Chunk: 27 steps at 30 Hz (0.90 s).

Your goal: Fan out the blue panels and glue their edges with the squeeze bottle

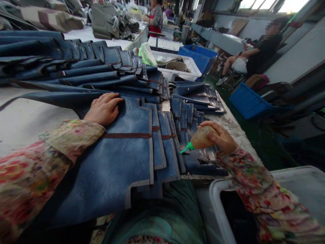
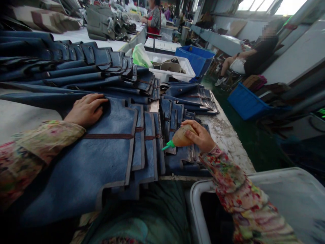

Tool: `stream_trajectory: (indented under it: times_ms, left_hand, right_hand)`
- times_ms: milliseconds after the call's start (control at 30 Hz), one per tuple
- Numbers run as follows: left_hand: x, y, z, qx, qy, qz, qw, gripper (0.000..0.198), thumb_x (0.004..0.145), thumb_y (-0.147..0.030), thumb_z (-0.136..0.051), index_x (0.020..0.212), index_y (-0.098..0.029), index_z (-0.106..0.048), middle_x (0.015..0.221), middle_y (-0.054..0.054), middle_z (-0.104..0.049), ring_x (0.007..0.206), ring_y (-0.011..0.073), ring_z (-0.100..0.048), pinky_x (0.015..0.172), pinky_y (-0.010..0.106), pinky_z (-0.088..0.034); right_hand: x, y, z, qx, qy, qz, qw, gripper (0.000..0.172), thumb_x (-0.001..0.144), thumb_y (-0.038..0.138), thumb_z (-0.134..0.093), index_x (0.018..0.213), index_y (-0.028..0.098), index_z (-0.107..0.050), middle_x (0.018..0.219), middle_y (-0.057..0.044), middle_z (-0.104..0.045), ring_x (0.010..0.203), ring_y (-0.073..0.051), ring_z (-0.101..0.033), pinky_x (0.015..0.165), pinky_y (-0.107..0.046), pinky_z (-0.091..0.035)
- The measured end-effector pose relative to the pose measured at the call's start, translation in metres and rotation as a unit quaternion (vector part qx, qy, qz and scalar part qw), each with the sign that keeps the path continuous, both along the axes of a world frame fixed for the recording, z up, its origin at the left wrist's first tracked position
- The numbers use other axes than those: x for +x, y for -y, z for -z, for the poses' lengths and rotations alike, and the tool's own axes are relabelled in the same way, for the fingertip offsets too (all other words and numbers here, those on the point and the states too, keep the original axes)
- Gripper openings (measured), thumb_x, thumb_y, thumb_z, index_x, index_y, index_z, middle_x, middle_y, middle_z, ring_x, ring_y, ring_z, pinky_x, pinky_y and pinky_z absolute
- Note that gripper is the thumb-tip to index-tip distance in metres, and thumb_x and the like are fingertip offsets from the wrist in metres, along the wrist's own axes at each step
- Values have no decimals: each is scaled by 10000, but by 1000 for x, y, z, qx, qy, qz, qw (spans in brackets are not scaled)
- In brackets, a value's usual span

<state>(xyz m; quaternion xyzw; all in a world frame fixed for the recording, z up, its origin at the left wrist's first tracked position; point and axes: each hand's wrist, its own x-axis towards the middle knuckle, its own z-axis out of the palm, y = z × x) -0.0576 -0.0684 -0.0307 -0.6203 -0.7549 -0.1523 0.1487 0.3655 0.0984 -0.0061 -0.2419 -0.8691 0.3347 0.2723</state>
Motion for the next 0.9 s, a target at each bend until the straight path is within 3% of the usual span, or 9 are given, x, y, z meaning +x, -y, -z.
stream_trajectory:
  times_ms: [133, 333, 500, 700, 900]
  left_hand:
    - [-1, 0, 0, 4, 5, -1, 1000, 422, 939, -285, -370, 1307, -157, -530, 1433, 107, -463, 1341, 277, -385, 1096, 482, -341]
    - [0, 0, -1, -1, 18, -3, 1000, 422, 936, -293, -370, 1308, -169, -525, 1446, 99, -447, 1355, 272, -367, 1111, 486, -322]
    - [2, 1, -2, -1, 23, 1, 1000, 422, 937, -305, -370, 1309, -174, -519, 1450, 95, -442, 1355, 267, -365, 1108, 486, -322]
    - [2, 1, -2, 0, 33, -3, 999, 413, 932, -309, -368, 1300, -200, -519, 1460, 76, -436, 1356, 252, -360, 1108, 480, -320]
    - [2, 0, -2, -1, 31, 1, 1000, 426, 934, -300, -362, 1309, -173, -519, 1450, 94, -442, 1352, 260, -361, 1104, 489, -324]
  right_hand:
    - [14, 17, -8, -28, 23, -56, 998, 378, 861, 532, -556, 1095, 241, -609, 1057, -59, -657, 948, -230, -626, 811, -347, -498]
    - [15, 30, -13, 1, 6, -30, 1000, 362, 854, 510, -583, 1110, 255, -604, 1060, -54, -653, 949, -221, -620, 823, -337, -500]
    - [18, 39, -20, -32, 42, -90, 994, 372, 829, 538, -607, 1077, 261, -627, 1030, -52, -658, 924, -221, -630, 753, -311, -524]
    - [34, 36, -17, -121, -34, -22, 992, 513, 770, 553, -669, 1186, 277, -550, 1163, -69, -616, 959, -240, -626, 748, -333, -550]
    - [44, 57, -20, -73, 2, -30, 997, 521, 716, 530, -738, 1150, 294, -573, 1077, -57, -626, 873, -209, -630, 677, -270, -545]
